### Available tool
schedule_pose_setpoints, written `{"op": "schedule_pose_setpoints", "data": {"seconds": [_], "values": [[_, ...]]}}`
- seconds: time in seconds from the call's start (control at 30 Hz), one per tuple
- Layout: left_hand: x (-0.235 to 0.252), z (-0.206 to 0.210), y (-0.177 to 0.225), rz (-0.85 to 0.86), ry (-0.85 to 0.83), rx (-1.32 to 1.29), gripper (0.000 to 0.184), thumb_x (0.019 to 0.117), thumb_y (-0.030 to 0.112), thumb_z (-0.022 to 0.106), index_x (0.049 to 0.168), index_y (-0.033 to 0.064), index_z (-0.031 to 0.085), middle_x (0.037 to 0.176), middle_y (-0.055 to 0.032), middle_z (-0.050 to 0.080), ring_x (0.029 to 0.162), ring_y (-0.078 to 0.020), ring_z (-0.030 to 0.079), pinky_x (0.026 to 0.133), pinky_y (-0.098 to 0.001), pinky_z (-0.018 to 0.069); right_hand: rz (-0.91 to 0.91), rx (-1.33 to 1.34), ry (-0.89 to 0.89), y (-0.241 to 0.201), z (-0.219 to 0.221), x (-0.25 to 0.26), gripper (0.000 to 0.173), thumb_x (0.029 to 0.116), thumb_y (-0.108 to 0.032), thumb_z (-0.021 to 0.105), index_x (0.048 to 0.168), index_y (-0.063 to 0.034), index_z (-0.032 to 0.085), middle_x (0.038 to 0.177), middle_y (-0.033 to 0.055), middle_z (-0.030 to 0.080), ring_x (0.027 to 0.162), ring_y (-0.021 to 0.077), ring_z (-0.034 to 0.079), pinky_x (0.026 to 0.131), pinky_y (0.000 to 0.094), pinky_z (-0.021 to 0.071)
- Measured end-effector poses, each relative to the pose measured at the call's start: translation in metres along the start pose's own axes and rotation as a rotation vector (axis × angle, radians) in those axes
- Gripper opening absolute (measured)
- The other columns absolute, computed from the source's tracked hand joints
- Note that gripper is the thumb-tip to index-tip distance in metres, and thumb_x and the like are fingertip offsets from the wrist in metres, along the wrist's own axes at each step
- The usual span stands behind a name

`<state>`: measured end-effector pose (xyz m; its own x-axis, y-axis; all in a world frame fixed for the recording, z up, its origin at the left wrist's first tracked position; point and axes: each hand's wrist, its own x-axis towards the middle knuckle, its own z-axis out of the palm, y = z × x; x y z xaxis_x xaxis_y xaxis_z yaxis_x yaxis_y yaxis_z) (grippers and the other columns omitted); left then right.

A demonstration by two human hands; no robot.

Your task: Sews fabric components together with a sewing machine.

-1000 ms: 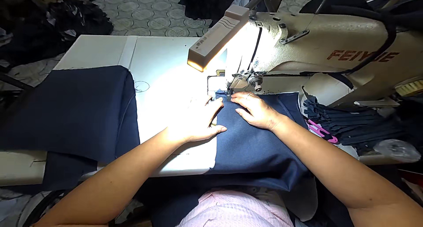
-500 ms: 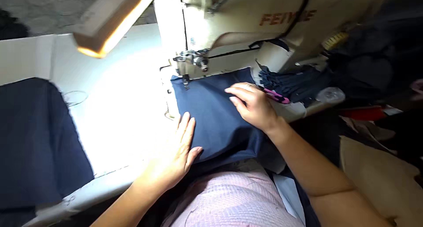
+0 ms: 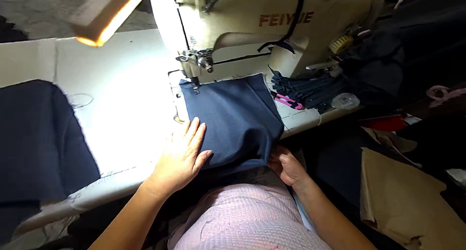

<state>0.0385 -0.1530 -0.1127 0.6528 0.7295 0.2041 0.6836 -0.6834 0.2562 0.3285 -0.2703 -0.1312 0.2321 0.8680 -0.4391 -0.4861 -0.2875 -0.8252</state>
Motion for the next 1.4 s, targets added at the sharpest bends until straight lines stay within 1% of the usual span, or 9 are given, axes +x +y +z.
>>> {"op": "schedule_pose_setpoints", "data": {"seconds": [0.2, 0.33, 0.57, 0.73, 0.87, 0.97, 1.07, 1.2, 1.4], "values": [[0.002, -0.003, 0.008, -0.019, -0.01, -0.014, 0.07, 0.1053, 0.058, 0.027, 0.157, 0.0133, 0.043, 0.166, -0.0122, 0.034, 0.155, -0.0375, 0.026, 0.118, -0.0713, 0.0202, -0.453, -0.837, 0.253, -0.066, -0.036, -0.013, 0.025, 0.1046, -0.013, 0.046, 0.109, 0.0042, 0.063, 0.089, 0.0014, 0.063, 0.081, 0.0021, 0.059, 0.076, 0.0263, 0.0525], [-0.003, -0.004, 0.022, -0.017, -0.021, -0.033, 0.053, 0.1077, 0.045, 0.032, 0.155, 0.0267, 0.048, 0.166, -0.0129, 0.033, 0.155, -0.0428, 0.023, 0.116, -0.0757, 0.0146, -0.532, -1.459, 0.42, -0.113, -0.022, -0.02, 0.03, 0.1014, -0.019, 0.061, 0.108, 0.0099, 0.066, 0.088, 0.0301, 0.066, 0.083, 0.0466, 0.064, 0.076, 0.0684, 0.0477], [-0.046, 0.021, 0.056, -0.002, 0.198, 0.031, 0.052, 0.0952, 0.012, 0.059, 0.147, 0.0129, 0.057, 0.155, -0.006, 0.052, 0.146, -0.0358, 0.045, 0.11, -0.0692, 0.036, -1.307, -1.225, -0.161, -0.053, 0.12, 0.041, 0.011, 0.0915, -0.006, 0.067, 0.093, -0.0005, 0.076, 0.094, 0.0147, 0.074, 0.098, 0.0304, 0.071, 0.09, 0.0472, 0.0568], [-0.093, 0.041, 0.051, -0.174, 0.475, -0.341, 0.023, 0.0978, 0.014, 0.057, 0.103, 0.0037, 0.078, 0.107, -0.0099, 0.076, 0.107, -0.0206, 0.07, 0.098, -0.0339, 0.0549, -1.257, -1.199, -0.47, -0.012, 0.134, 0.078, 0.008, 0.0898, -0.009, 0.069, 0.088, -0.0054, 0.075, 0.088, 0.0103, 0.071, 0.09, 0.0272, 0.068, 0.082, 0.045, 0.0527], [-0.093, 0.049, 0.04, -0.663, 0.232, -1.036, 0.049, 0.0945, 0.028, 0.07, 0.129, -0.0051, 0.061, 0.128, -0.0144, 0.067, 0.121, -0.0158, 0.064, 0.106, -0.0307, 0.0508, -1.233, -1.219, -0.557, -0.014, 0.13, 0.077, 0.016, 0.0902, -0.009, 0.065, 0.1, -0.006, 0.077, 0.091, 0.0107, 0.072, 0.091, 0.0273, 0.067, 0.084, 0.0463, 0.0518], [-0.078, 0.05, 0.044, -0.512, 0.211, -1.434, 0.023, 0.0963, 0.009, 0.067, 0.115, -0.0032, 0.068, 0.11, -0.0058, 0.074, 0.105, -0.0087, 0.07, 0.098, -0.0298, 0.056, -1.246, -1.356, -0.642, -0.018, 0.13, 0.072, 0.038, 0.0959, -0.009, 0.054, 0.127, -0.0167, 0.074, 0.097, 0.011, 0.067, 0.091, 0.0291, 0.062, 0.079, 0.0469, 0.0473], [-0.071, 0.024, 0.055, -0.213, 0.231, -1.308, 0.015, 0.1008, 0.005, 0.059, 0.108, -0.0039, 0.069, 0.1, -0.0031, 0.075, 0.094, -0.0047, 0.072, 0.089, -0.0266, 0.0598, -1.247, -1.393, -0.739, -0.022, 0.126, 0.067, 0.044, 0.0956, -0.008, 0.049, 0.124, -0.026, 0.076, 0.098, 0.0084, 0.062, 0.095, 0.0268, 0.057, 0.082, 0.0463, 0.0429], [-0.065, -0.02, 0.042, 0.013, 0.387, -1.002, 0.022, 0.1045, 0.016, 0.058, 0.094, -0.001, 0.067, 0.078, -0.0003, 0.069, 0.069, -0.0006, 0.067, 0.066, -0.0206, 0.0599, -1.302, -1.261, -0.821, -0.023, 0.113, 0.064, 0.028, 0.0902, -0.006, 0.053, 0.1, -0.0123, 0.078, 0.105, 0.0117, 0.067, 0.107, 0.0292, 0.061, 0.094, 0.0499, 0.0455], [-0.038, -0.034, -0.001, 0.142, 0.517, -0.302, 0.018, 0.0938, 0.001, 0.063, 0.102, -0.0025, 0.078, 0.098, -0.0146, 0.077, 0.091, -0.0157, 0.075, 0.085, -0.0258, 0.0596, -1.348, -1.219, -0.826, -0.019, 0.104, 0.06, 0.026, 0.086, -0.004, 0.056, 0.093, -0.0121, 0.08, 0.112, 0.0167, 0.069, 0.113, 0.0327, 0.062, 0.101, 0.0515, 0.0453]]}}
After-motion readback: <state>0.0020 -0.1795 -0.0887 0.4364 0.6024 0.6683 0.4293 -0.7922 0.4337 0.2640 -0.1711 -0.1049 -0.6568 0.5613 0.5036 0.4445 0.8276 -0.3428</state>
